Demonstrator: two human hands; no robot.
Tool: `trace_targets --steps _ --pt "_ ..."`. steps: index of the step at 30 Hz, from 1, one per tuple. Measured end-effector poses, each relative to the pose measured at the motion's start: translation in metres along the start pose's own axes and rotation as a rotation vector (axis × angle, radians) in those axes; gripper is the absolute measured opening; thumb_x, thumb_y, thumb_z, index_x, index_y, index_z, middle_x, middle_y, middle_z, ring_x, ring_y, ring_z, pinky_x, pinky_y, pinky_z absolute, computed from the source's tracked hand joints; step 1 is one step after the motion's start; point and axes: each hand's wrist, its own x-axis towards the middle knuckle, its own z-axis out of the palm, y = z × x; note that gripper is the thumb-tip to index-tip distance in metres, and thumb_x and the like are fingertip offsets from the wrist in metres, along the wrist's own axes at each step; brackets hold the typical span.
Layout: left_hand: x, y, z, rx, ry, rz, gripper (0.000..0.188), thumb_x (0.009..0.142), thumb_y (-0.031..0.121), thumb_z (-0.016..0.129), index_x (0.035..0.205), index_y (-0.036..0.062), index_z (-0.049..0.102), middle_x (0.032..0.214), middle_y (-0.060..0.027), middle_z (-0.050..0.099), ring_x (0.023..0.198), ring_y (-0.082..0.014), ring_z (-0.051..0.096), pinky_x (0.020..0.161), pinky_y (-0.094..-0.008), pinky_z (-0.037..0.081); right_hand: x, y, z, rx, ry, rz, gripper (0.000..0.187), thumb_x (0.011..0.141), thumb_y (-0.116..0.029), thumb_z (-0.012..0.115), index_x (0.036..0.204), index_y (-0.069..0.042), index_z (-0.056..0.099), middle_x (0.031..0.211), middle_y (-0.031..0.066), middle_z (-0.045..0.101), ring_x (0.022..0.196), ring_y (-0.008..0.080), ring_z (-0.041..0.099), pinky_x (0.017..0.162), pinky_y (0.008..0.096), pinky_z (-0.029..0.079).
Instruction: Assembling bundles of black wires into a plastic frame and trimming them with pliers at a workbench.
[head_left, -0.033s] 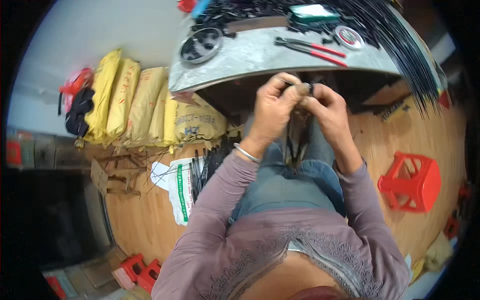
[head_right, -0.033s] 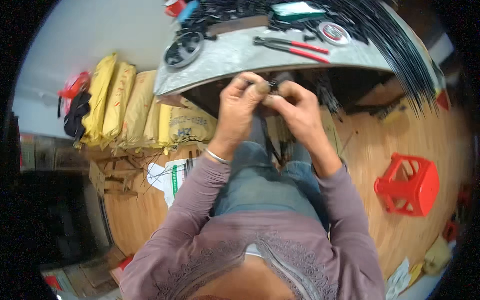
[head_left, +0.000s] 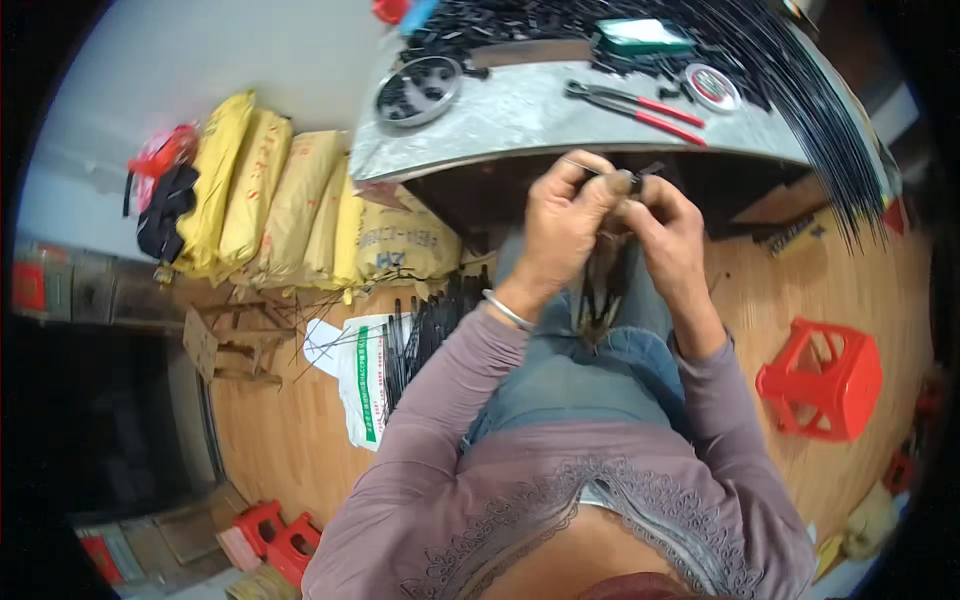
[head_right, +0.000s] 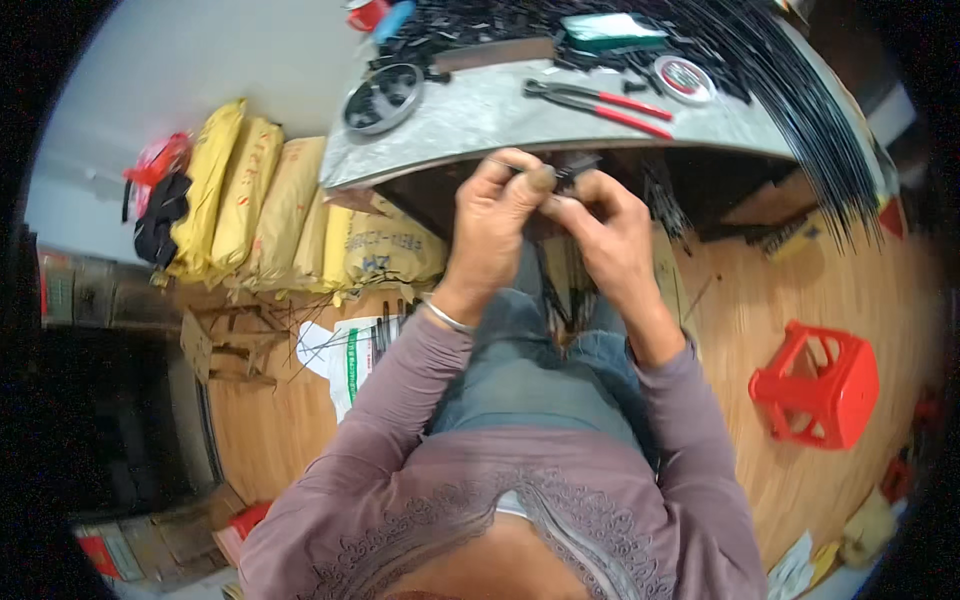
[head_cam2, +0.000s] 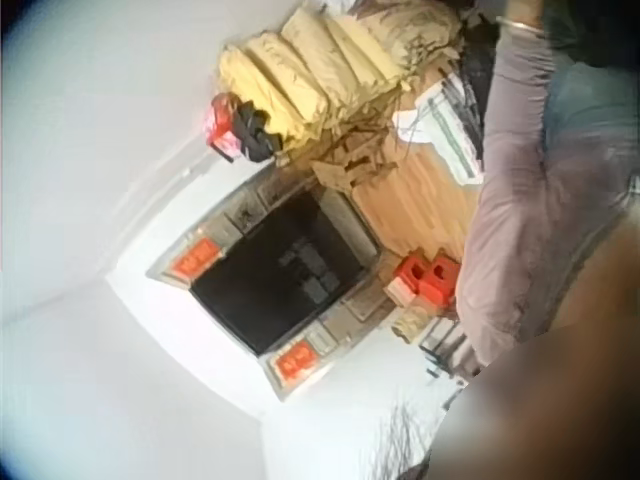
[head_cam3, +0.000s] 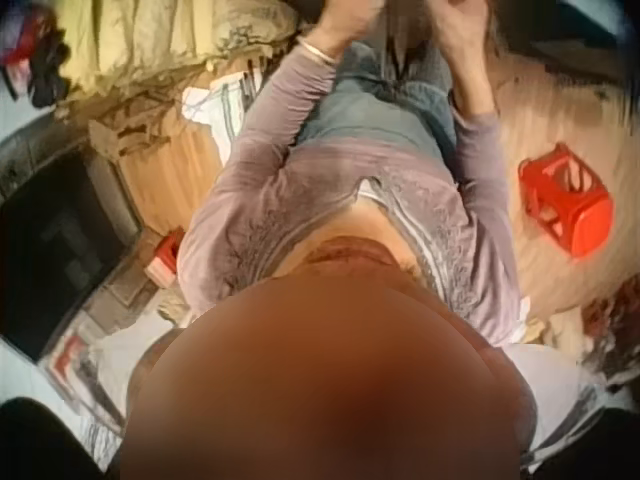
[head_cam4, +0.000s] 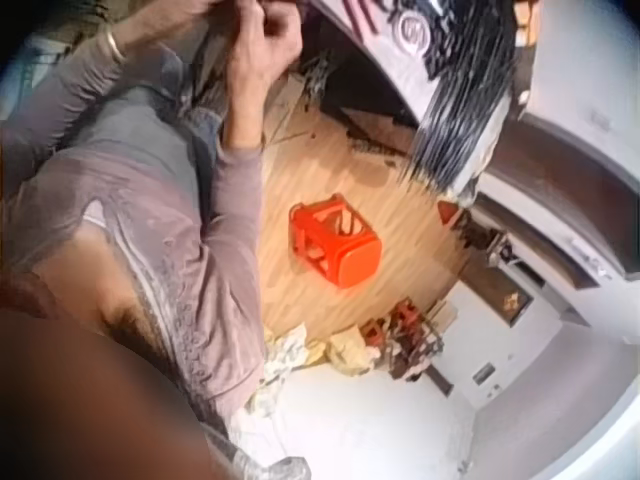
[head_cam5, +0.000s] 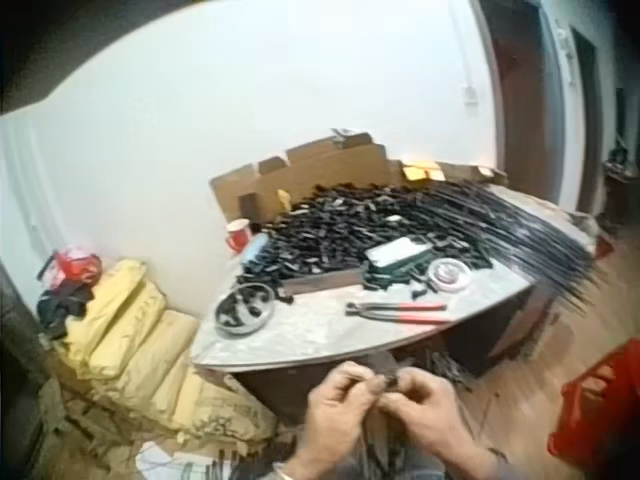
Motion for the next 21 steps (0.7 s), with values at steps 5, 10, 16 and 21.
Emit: trace_targets --steps 5,10,16,21 --pt "0.003 -0.009 0.026 -0.214 0.164 0.091 0.015 0.088 0.018 0.067 0.09 0.0065 0.057 0.075 0.0065 0.054 0.067 -0.0004 0.046 0.058 -0.0164 0.038 -0.005 0.005 0.022 0.168 0.195 -0.192 0.012 0.091 -0.005 0.058 0.08 -0.005 0.052 0.075 -0.0055 0.049 0.067 0.0028 0.044 0.061 0.0187 0.04" --pt "0.009 -0.021 0.012 0.058 0.144 0.174 0.016 0.088 0.018 0.067 0.088 0.0052 0.058 0.076 0.0055 0.052 0.069 -0.002 0.045 0.061 -0.0171 0.039 0.001 0.003 0.006 0.206 -0.024 0.053 0.011 0.088 -0.006 0.063 0.097 0.0 0.061 0.088 -0.0024 0.059 0.078 0.0039 0.052 0.069 0.019 0.043" --pt "0.012 -0.004 -0.012 0.039 0.01 0.056 0.014 0.089 0.016 0.065 0.092 0.0043 0.059 0.08 0.0027 0.056 0.073 -0.0033 0.048 0.064 -0.0188 0.042 0.01 -0.002 0.011 0.17 -0.16 0.105 0.017 0.084 -0.008 0.069 0.096 0.002 0.064 0.084 0.0002 0.064 0.075 0.0077 0.058 0.069 0.0228 0.047" --pt "0.081 0.038 -0.105 0.675 0.25 0.246 0.02 0.093 0.019 0.057 0.1 0.0021 0.064 0.082 -0.0017 0.064 0.076 -0.0087 0.057 0.067 -0.0242 0.047 0.028 0.002 0.006 0.141 -0.244 0.151 0.011 0.082 -0.008 0.07 0.087 0.0 0.064 0.078 0.0012 0.064 0.07 0.0082 0.058 0.066 0.0228 0.048"
